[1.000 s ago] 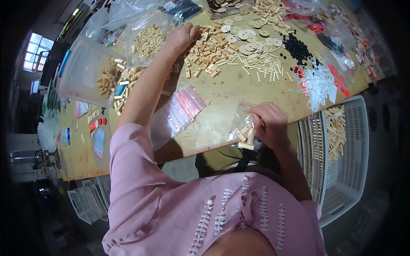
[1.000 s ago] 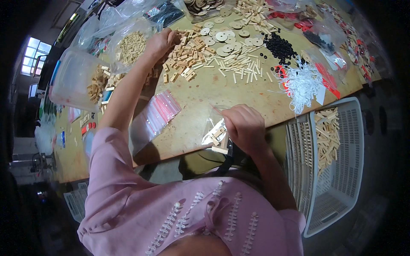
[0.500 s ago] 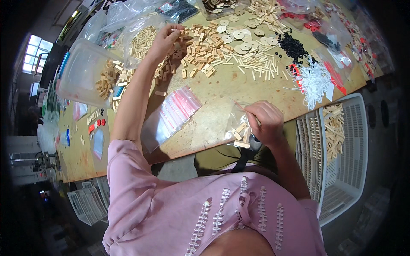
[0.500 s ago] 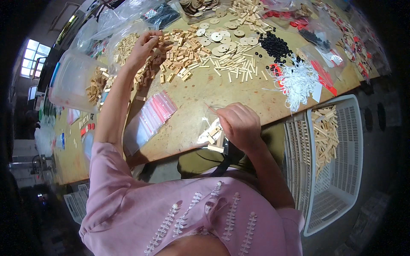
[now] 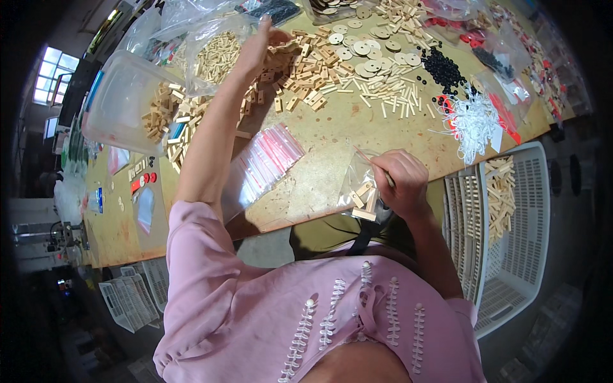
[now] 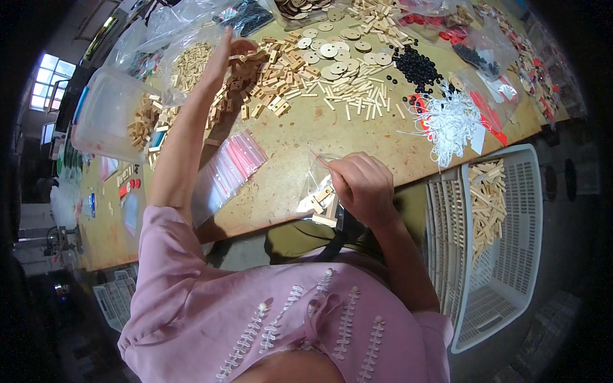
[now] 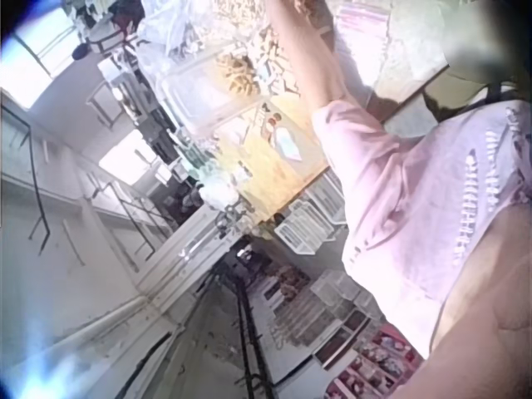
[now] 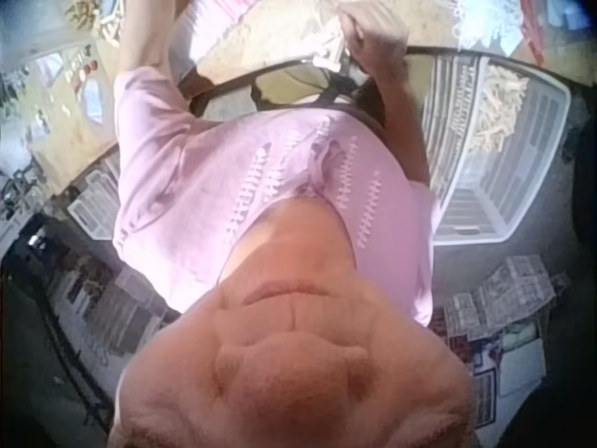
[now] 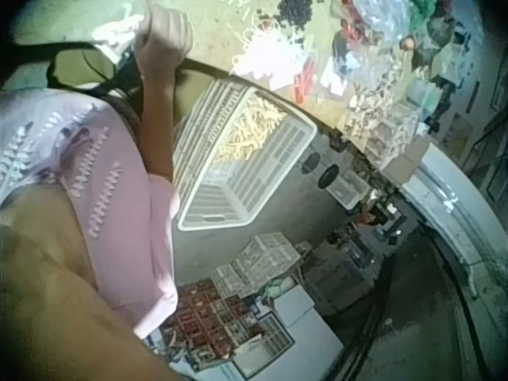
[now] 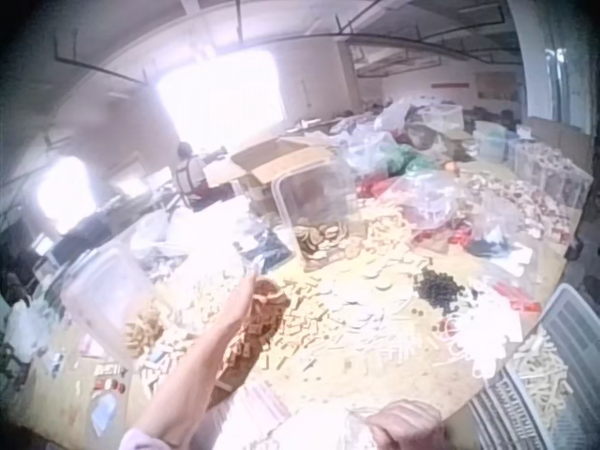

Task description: The person picks small wooden pieces, black beads, and white strings from a table and places them into small plastic bags. They then add a red tag to each bag and seal it. The person repeats this process for multiple bags.

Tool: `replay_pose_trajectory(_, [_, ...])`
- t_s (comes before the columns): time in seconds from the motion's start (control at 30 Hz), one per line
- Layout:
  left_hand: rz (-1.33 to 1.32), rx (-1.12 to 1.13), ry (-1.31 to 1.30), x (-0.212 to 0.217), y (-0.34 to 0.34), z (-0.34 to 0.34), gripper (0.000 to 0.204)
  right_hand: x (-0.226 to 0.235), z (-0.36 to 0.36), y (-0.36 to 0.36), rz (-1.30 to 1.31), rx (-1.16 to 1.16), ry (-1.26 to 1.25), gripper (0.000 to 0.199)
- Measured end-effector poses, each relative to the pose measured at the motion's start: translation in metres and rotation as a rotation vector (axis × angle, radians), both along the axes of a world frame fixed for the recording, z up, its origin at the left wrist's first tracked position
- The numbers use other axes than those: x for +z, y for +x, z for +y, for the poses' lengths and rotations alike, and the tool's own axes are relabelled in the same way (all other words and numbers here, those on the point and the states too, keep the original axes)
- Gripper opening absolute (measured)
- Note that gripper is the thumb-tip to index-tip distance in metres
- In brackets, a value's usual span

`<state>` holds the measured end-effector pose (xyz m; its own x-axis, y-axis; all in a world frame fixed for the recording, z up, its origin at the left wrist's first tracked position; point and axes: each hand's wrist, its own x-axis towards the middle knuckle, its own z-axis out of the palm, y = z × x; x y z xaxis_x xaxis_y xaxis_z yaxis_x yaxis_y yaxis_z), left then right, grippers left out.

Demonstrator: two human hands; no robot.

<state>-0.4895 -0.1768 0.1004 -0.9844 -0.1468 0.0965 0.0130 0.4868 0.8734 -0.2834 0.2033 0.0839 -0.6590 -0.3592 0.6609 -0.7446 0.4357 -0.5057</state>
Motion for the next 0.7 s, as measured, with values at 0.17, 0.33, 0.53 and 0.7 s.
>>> replay_pose_trajectory(0.17, [0.085, -0.213, -0.044, 0.047, 0.08, -0.016, 0.058, -0.006, 0.004, -0.001, -0.028, 0.005, 0.01, 0.014])
replay_pose_trajectory(0.33, [-0.094, -0.156, -0.651, 0.044, 0.173, -0.011, 0.071, -0.008, 0.001, -0.001, -0.011, 0.069, -0.062, 0.02])
replay_pose_trajectory(0.53, [0.26, -0.055, -0.963, 0.032, 0.169, 0.007, 0.059, -0.006, 0.004, -0.001, 0.001, 0.076, -0.054, 0.022])
replay_pose_trajectory(0.7, [0.025, 0.085, -1.026, 0.027, 0.177, 0.012, 0.054, -0.007, 0.004, -0.001, 0.037, 0.04, -0.034, 0.023])
